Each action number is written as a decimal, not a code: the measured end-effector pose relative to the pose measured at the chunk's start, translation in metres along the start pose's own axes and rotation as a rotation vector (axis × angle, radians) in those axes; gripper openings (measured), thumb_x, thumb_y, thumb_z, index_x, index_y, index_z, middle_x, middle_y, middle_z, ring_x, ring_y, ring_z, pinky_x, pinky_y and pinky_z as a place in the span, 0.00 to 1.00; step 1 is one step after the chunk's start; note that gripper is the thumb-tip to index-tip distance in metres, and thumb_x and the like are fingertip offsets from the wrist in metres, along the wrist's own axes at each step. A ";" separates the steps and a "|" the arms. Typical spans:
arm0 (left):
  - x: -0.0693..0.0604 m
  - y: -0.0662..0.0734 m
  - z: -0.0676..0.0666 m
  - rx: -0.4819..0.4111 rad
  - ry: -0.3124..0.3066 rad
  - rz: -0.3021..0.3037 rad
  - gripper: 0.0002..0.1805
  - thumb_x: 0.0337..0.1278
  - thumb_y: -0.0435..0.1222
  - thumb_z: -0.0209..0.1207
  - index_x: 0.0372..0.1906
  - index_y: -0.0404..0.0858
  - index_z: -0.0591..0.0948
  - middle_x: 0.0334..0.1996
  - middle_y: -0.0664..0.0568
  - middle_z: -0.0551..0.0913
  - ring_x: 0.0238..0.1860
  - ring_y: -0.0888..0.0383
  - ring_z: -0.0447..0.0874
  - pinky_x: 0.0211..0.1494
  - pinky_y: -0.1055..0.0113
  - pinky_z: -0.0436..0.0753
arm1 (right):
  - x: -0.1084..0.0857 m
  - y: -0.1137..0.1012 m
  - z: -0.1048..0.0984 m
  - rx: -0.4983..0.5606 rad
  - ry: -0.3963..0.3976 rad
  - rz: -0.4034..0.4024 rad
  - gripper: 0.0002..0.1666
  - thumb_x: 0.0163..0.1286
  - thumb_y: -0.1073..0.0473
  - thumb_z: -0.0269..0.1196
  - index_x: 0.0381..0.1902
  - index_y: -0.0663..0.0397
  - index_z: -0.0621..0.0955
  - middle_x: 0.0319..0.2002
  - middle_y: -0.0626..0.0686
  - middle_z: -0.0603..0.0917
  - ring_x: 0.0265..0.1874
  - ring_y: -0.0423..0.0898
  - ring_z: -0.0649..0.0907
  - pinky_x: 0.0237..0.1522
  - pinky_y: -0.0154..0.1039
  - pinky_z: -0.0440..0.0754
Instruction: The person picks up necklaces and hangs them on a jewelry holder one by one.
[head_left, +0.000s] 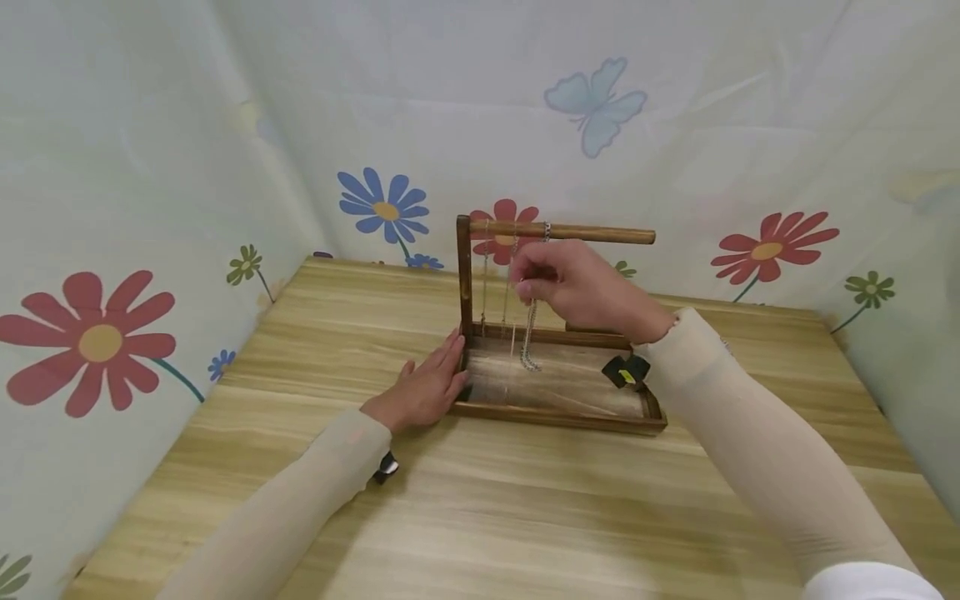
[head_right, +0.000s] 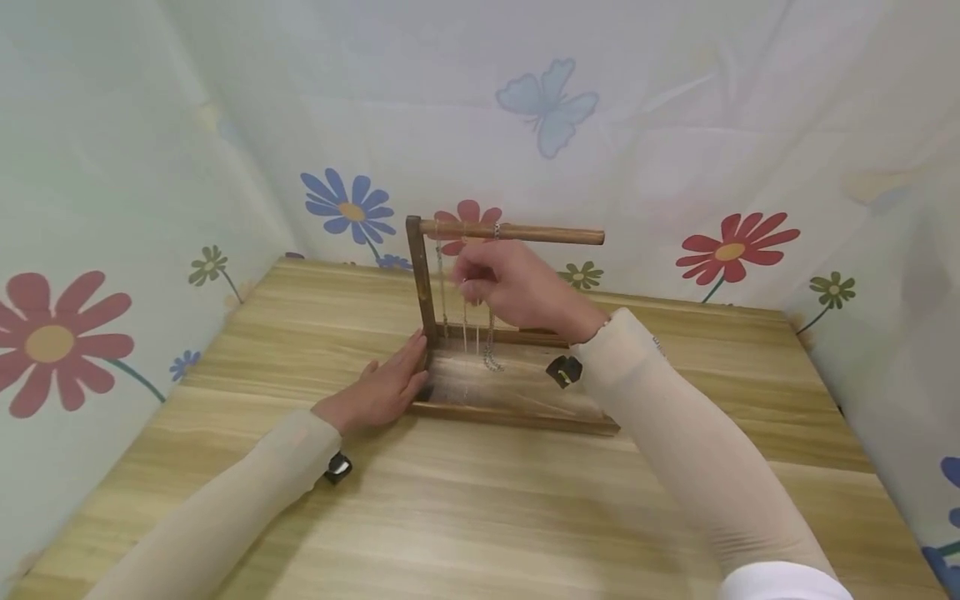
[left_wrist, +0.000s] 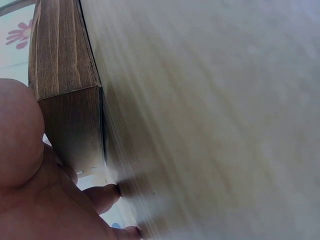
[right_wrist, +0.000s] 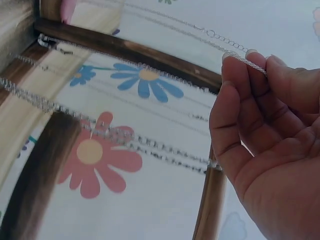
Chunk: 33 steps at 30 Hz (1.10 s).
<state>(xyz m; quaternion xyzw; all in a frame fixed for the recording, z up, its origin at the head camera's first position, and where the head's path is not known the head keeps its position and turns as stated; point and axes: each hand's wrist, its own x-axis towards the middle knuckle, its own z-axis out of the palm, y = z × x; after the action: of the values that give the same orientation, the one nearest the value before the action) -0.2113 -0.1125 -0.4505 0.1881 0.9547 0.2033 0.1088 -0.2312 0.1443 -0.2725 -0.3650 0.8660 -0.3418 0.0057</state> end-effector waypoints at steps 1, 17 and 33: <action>-0.001 -0.001 0.000 0.001 -0.001 -0.002 0.37 0.86 0.49 0.38 0.86 0.41 0.41 0.87 0.53 0.35 0.87 0.48 0.46 0.78 0.24 0.50 | 0.000 0.001 -0.001 0.004 0.001 0.007 0.04 0.76 0.66 0.63 0.39 0.54 0.82 0.34 0.54 0.85 0.34 0.49 0.81 0.43 0.43 0.80; -0.001 -0.002 0.000 0.002 -0.013 0.000 0.38 0.86 0.49 0.38 0.86 0.41 0.40 0.87 0.53 0.34 0.87 0.48 0.46 0.79 0.25 0.49 | -0.008 0.028 -0.023 -0.011 0.119 0.111 0.04 0.77 0.66 0.62 0.41 0.57 0.84 0.37 0.56 0.86 0.35 0.48 0.81 0.39 0.38 0.77; 0.001 -0.003 0.002 0.001 -0.001 0.016 0.37 0.86 0.49 0.37 0.86 0.41 0.40 0.87 0.53 0.34 0.87 0.47 0.45 0.78 0.23 0.50 | -0.035 0.047 -0.043 -0.033 0.249 0.159 0.04 0.77 0.64 0.63 0.42 0.58 0.85 0.36 0.56 0.87 0.29 0.41 0.80 0.32 0.33 0.75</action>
<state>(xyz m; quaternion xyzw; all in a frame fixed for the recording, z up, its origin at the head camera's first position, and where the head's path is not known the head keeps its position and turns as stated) -0.2121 -0.1141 -0.4536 0.1960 0.9532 0.2038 0.1074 -0.2463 0.2152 -0.2754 -0.2500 0.8917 -0.3687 -0.0804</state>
